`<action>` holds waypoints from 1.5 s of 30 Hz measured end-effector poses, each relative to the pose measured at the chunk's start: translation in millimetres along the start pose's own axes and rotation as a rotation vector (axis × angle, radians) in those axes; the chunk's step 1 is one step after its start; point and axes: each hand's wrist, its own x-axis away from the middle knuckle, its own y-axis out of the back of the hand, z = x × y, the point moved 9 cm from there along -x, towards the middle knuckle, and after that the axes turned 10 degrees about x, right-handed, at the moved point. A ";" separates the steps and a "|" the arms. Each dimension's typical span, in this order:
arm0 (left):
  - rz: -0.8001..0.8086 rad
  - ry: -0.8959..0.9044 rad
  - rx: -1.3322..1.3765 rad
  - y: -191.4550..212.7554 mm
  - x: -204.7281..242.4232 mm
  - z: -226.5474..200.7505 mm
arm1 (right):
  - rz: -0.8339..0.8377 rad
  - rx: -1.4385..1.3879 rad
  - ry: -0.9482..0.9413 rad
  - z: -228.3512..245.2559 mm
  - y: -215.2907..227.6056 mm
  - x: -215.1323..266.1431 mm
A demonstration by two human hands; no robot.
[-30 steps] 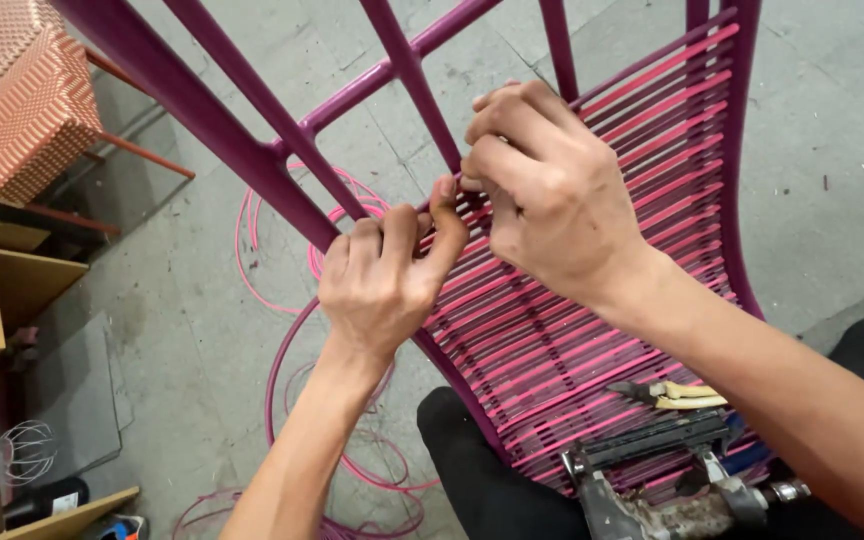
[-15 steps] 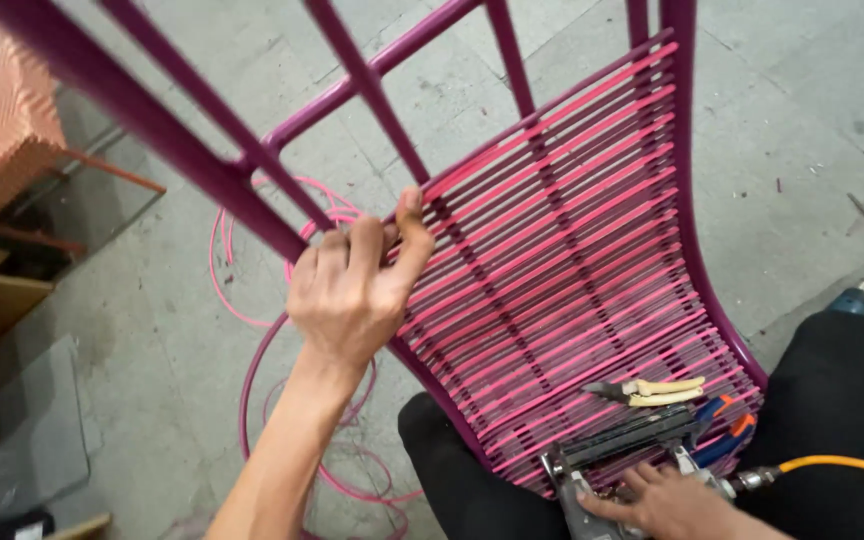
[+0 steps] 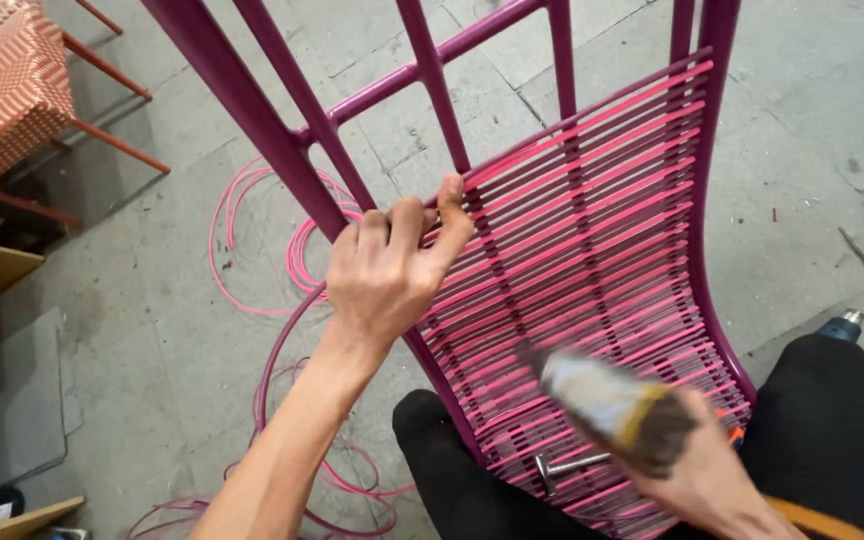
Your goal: Weaving pink plastic cord onto a metal chair frame and securing it.
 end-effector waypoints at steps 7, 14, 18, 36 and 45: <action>0.012 0.019 0.032 -4.3 0.1 4.4 | -0.459 0.331 0.357 126.4 25.8 -21.6; -0.010 0.035 0.021 -0.7 -3.7 7.2 | -0.031 -0.912 0.098 62.2 -20.0 -62.5; -0.004 0.030 0.026 -1.8 -4.0 7.6 | -0.369 -0.113 0.219 123.6 6.3 -50.8; 0.035 0.031 0.041 -6.1 -1.3 7.2 | -0.709 0.343 0.333 214.7 29.3 -32.3; 0.035 0.034 0.042 -6.5 -1.5 8.7 | -0.782 0.688 0.595 241.2 14.8 -21.3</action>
